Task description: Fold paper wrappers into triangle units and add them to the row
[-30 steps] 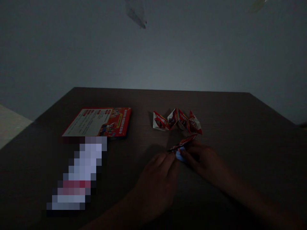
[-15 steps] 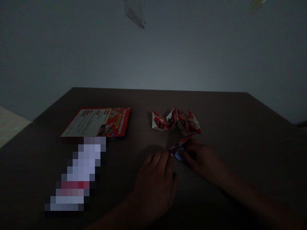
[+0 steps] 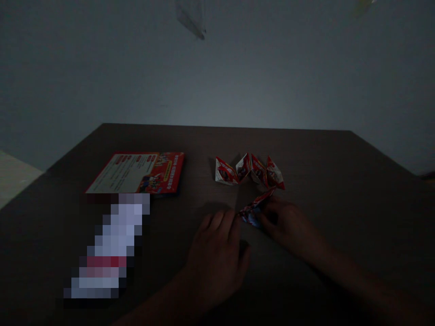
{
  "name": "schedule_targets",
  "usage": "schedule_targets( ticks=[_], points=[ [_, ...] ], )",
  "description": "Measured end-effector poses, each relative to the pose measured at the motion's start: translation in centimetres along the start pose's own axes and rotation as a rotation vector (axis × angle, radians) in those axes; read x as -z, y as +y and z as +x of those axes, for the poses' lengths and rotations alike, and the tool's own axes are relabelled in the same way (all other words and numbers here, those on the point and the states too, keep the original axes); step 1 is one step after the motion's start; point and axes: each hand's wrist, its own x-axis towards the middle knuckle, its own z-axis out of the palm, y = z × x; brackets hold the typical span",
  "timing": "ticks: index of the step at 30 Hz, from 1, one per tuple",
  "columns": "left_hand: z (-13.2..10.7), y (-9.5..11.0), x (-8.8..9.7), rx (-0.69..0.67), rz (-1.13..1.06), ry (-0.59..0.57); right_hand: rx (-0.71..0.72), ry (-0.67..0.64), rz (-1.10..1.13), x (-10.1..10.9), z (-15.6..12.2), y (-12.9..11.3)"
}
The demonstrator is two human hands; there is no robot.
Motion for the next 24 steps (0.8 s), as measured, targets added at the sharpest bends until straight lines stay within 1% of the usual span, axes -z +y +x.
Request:
schedule_targets(
  ticks=[7,16,24],
  points=[
    [0.05,0.11,0.09,0.015,-0.009,-0.008,0.019,0.001,-0.014,0.15,0.02,-0.1],
    [0.17,0.14,0.41,0.055,0.01,-0.007,-0.002,-0.021,0.001,0.29,0.12,-0.25],
    [0.17,0.16,0.51,0.054,0.016,-0.01,-0.015,0.0,-0.001,0.34,0.18,-0.09]
  ],
)
